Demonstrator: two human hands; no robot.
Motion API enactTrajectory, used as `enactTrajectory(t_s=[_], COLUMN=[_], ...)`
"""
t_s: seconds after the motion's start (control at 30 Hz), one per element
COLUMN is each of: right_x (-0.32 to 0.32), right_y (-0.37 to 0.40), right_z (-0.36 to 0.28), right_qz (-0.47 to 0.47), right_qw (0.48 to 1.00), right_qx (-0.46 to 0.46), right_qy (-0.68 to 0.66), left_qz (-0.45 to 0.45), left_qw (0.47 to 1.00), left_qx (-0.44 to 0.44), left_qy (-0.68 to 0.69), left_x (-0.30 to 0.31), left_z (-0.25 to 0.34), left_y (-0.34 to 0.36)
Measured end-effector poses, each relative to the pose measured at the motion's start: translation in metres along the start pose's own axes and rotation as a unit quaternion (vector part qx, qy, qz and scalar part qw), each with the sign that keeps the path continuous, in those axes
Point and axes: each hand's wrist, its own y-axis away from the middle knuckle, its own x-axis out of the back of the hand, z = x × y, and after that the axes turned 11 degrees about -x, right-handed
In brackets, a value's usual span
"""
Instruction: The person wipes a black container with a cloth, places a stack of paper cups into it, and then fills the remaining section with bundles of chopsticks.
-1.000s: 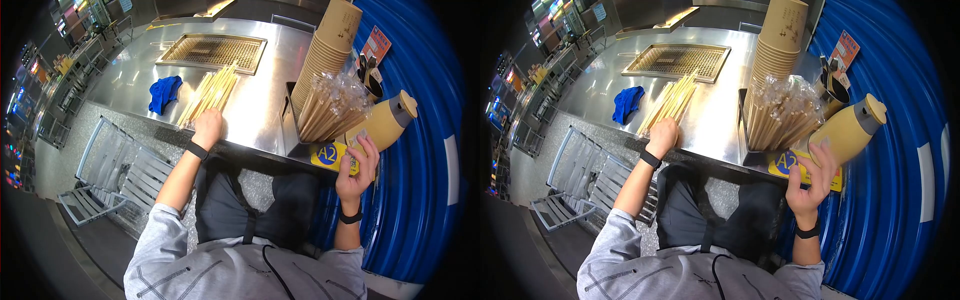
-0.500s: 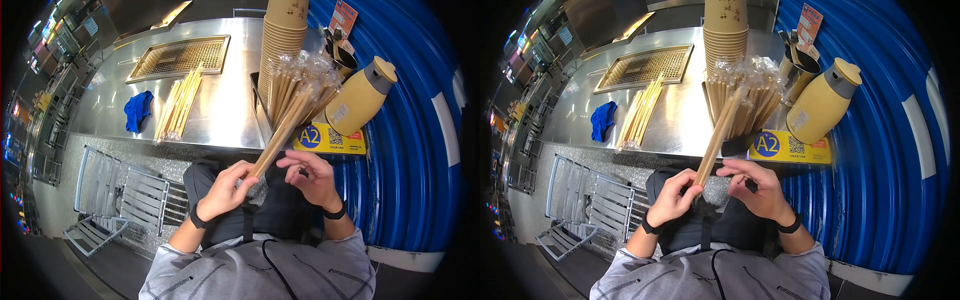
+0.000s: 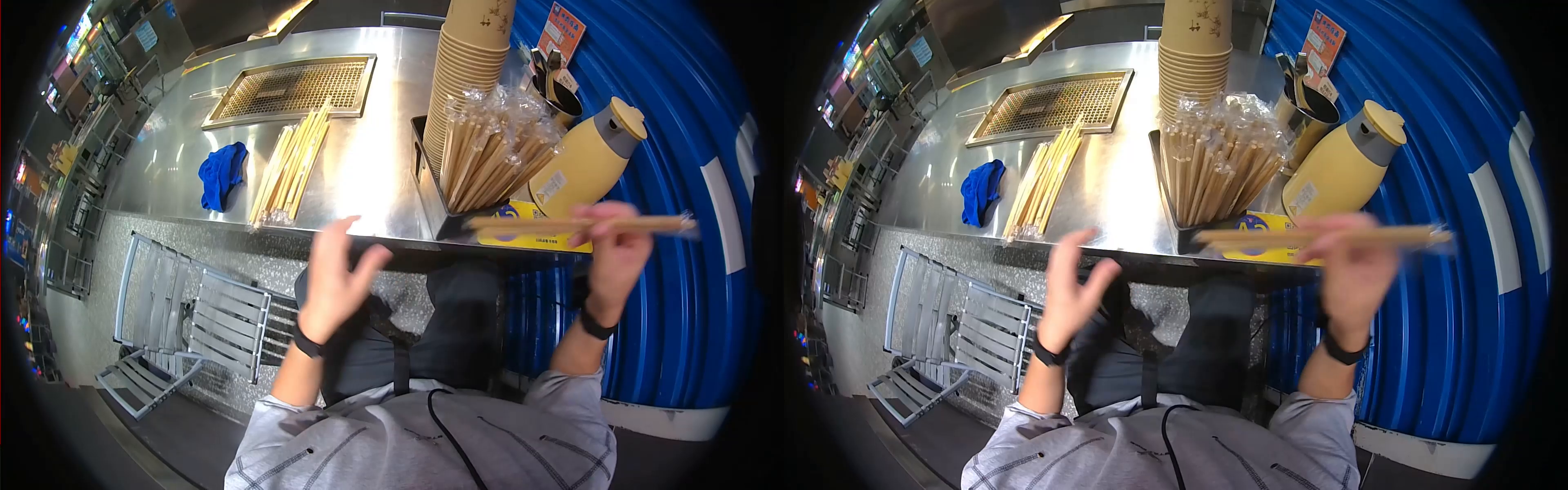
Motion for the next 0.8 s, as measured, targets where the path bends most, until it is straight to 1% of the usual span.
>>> enactTrajectory(t_s=[0.03,0.07,0.1,0.13,0.17,0.27,0.3,0.33,0.37,0.4,0.43,0.47,0.53,0.57,0.67,0.77,0.8], right_x=[0.014,0.02,0.021,0.022,0.022,0.016,0.01,0.003,-0.007,-0.015,-0.023,-0.03,-0.038,-0.039,-0.034,-0.038,-0.036], right_y=[-0.011,-0.02,-0.028,-0.035,-0.04,-0.058,-0.064,-0.069,-0.073,-0.074,-0.075,-0.074,-0.066,-0.062,-0.056,-0.049,-0.051], right_z=[-0.005,-0.008,-0.009,-0.009,-0.01,-0.009,-0.007,-0.003,0.0,0.009,0.022,0.034,0.058,0.064,0.058,0.04,0.028], right_qz=[0.044,0.058,0.053,0.049,0.034,-0.013,-0.027,-0.04,-0.062,-0.098,-0.134,-0.17,-0.169,-0.169,-0.168,-0.122,-0.091], right_qw=[0.997,0.996,0.997,0.997,0.998,0.999,0.999,0.999,0.997,0.992,0.983,0.971,0.964,0.96,0.96,0.987,0.993], right_qx=[0.012,0.017,0.009,0.002,0.0,0.001,0.003,0.005,-0.031,-0.063,-0.093,-0.122,-0.154,-0.17,-0.168,-0.1,-0.074], right_qy=[0.062,0.06,0.057,0.054,0.054,0.046,0.039,0.031,0.03,0.058,0.086,0.115,0.135,0.146,0.146,0.011,0.016], left_qz=[0.029,0.017,0.009,0.02,0.006,-0.035,-0.051,-0.043,-0.035,-0.028,-0.023,-0.031,-0.044,-0.075,-0.108,-0.074,-0.062], left_qw=[0.997,0.988,0.98,0.963,0.955,0.946,0.942,0.945,0.948,0.951,0.95,0.947,0.94,0.939,0.927,0.935,0.937], left_qx=[-0.002,0.012,0.041,0.008,0.043,0.104,0.101,0.108,0.115,0.123,0.103,0.119,0.153,0.139,0.164,0.17,0.169], left_qy=[-0.066,-0.152,-0.197,-0.268,-0.294,-0.305,-0.317,-0.305,-0.294,-0.283,-0.294,-0.297,-0.302,-0.306,-0.321,-0.302,-0.298], left_x=[0.007,0.016,0.023,0.024,0.026,0.027,0.027,0.025,0.022,0.019,0.019,0.018,0.014,0.013,0.011,0.01,0.009], left_z=[-0.022,-0.043,-0.065,-0.094,-0.113,-0.137,-0.14,-0.143,-0.147,-0.15,-0.151,-0.151,-0.149,-0.153,-0.152,-0.154,-0.155], left_y=[-0.003,-0.002,0.0,0.005,0.009,0.009,0.008,0.007,0.008,0.008,0.007,0.005,0.001,0.002,-0.002,-0.004,-0.004])
